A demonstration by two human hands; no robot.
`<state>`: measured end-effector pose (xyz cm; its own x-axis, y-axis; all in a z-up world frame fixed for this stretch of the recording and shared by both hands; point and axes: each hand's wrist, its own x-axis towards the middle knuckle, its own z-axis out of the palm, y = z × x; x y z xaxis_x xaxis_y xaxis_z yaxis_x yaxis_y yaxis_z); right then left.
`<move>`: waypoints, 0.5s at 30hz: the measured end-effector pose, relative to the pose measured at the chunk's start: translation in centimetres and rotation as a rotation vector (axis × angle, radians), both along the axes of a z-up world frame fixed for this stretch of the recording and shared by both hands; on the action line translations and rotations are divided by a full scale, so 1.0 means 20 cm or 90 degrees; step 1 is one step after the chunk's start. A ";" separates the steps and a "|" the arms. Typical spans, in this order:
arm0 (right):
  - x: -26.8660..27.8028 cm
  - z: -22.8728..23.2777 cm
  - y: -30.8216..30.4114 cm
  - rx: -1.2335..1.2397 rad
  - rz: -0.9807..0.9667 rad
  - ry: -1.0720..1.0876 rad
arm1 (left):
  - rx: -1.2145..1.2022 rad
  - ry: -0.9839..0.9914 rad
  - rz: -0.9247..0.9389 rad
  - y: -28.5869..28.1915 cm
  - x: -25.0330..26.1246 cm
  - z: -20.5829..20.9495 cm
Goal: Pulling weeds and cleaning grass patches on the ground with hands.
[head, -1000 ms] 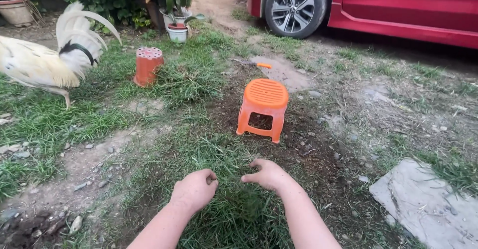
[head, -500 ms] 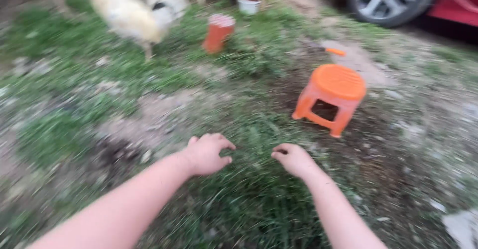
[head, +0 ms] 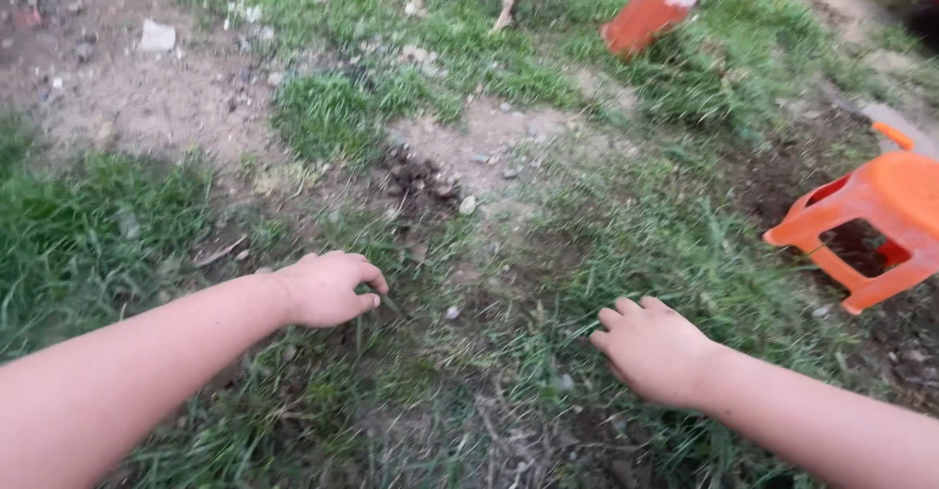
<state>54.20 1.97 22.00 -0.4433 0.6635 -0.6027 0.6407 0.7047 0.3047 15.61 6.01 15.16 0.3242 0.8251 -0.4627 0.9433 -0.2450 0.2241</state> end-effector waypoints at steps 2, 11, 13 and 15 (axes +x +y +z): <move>-0.13 -0.17 0.02 -0.034 0.003 0.025 | -0.023 -0.007 0.000 -0.07 -0.06 -0.11; -0.83 -0.79 0.01 -0.070 -0.329 0.094 | -0.073 -0.001 -0.034 -0.25 -0.30 -0.42; -0.84 -0.94 0.02 -0.091 -0.409 0.034 | -0.065 0.003 -0.048 -0.27 -0.31 -0.48; -0.74 -1.21 0.14 -0.068 -0.468 0.129 | -0.055 0.020 -0.041 -0.22 -0.32 -0.48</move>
<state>39.34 4.86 -2.12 -0.0201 0.7734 -0.6336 0.9918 0.0956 0.0853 9.13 1.59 5.50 0.3594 0.7597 -0.5419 0.9331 -0.2858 0.2182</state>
